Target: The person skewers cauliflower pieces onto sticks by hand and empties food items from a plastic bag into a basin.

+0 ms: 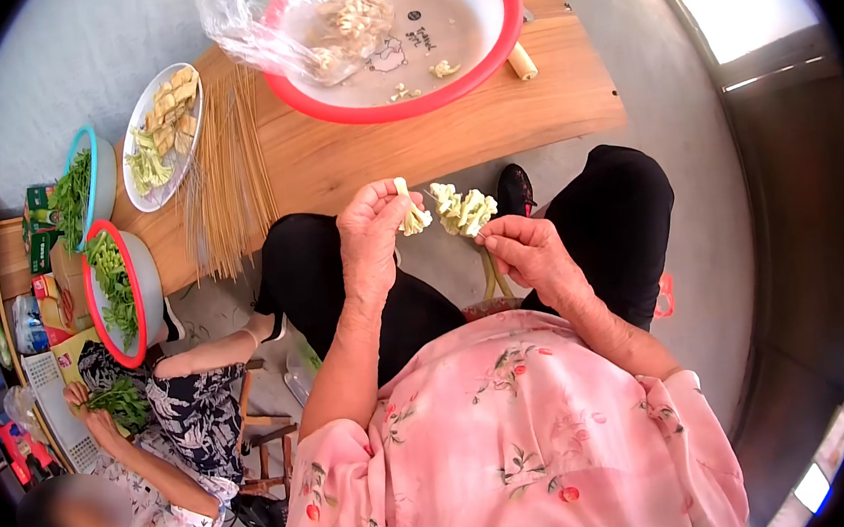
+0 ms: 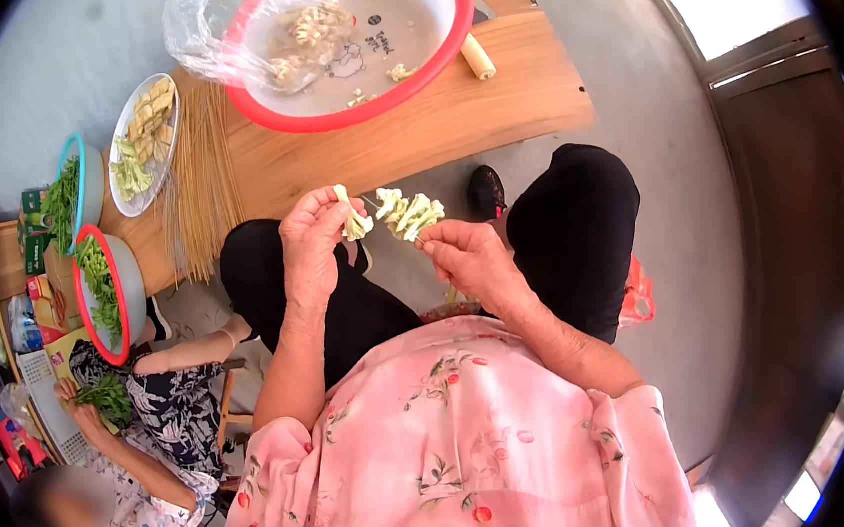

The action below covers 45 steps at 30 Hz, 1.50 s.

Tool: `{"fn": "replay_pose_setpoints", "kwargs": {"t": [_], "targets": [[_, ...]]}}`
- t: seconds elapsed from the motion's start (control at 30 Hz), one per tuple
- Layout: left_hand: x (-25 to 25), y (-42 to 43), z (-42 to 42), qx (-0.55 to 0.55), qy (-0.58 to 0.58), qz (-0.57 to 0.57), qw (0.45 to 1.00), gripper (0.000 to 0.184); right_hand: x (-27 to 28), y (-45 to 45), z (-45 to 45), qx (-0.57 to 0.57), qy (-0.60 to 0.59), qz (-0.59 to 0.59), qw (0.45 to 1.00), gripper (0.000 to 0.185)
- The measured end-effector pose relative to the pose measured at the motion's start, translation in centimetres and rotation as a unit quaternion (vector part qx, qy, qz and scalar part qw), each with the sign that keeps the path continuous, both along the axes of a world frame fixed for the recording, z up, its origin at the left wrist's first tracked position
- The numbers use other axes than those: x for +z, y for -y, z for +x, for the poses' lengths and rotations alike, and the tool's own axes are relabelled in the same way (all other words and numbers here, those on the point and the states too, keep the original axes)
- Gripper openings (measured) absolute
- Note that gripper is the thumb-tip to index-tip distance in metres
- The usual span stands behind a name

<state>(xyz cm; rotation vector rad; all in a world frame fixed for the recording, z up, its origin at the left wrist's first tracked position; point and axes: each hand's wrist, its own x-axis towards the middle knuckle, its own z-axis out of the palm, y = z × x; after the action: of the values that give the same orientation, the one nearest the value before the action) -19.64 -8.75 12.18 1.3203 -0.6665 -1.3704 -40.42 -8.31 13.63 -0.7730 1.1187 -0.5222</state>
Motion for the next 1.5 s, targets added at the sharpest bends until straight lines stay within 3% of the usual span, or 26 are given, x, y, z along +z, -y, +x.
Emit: {"fn": "replay_pose_setpoints", "kwargs": {"t": [0.1,0.27,1.13,1.23,1.3,1.33,1.4,1.43,1.5], "targets": [[-1.0,-1.5,-0.9,0.015,0.058,-0.010,0.998,0.015,0.3,-0.7,0.5,0.019,-0.039,-0.056,0.997,0.013],[-0.8,-2.3,-1.3,0.019,0.041,-0.010,0.999,0.018,0.2,-1.3,0.7,0.071,-0.111,-0.153,0.979,0.015],[-0.7,-2.7,-0.9,0.035,0.007,-0.002,0.999,0.026,0.5,-1.6,1.1,0.071,-0.107,-0.108,0.986,0.016],[-1.2,-2.7,-0.9,0.030,0.039,-0.006,0.999,0.025,0.4,-1.6,1.1,0.071,-0.108,-0.111,0.985,0.016],[-2.3,-2.5,-1.0,0.036,0.145,-0.075,0.986,0.022,0.4,-1.6,1.1,0.071,-0.108,-0.116,0.985,0.016],[-2.6,-2.6,-1.0,0.036,0.145,-0.074,0.986,0.022,0.5,-1.6,1.2,0.072,-0.109,-0.118,0.984,0.016],[-2.1,-2.6,-1.2,0.033,0.288,-0.108,0.951,0.018,0.5,-1.7,1.2,0.074,-0.111,-0.120,0.984,0.016],[-1.9,-2.6,-1.2,0.032,0.288,-0.108,0.951,0.018,0.4,-1.7,1.2,0.073,-0.109,-0.113,0.985,0.016],[-1.5,-2.4,-1.1,0.008,0.424,-0.165,0.890,0.015,0.4,-1.5,1.2,0.071,-0.107,-0.107,0.986,0.016]]}}
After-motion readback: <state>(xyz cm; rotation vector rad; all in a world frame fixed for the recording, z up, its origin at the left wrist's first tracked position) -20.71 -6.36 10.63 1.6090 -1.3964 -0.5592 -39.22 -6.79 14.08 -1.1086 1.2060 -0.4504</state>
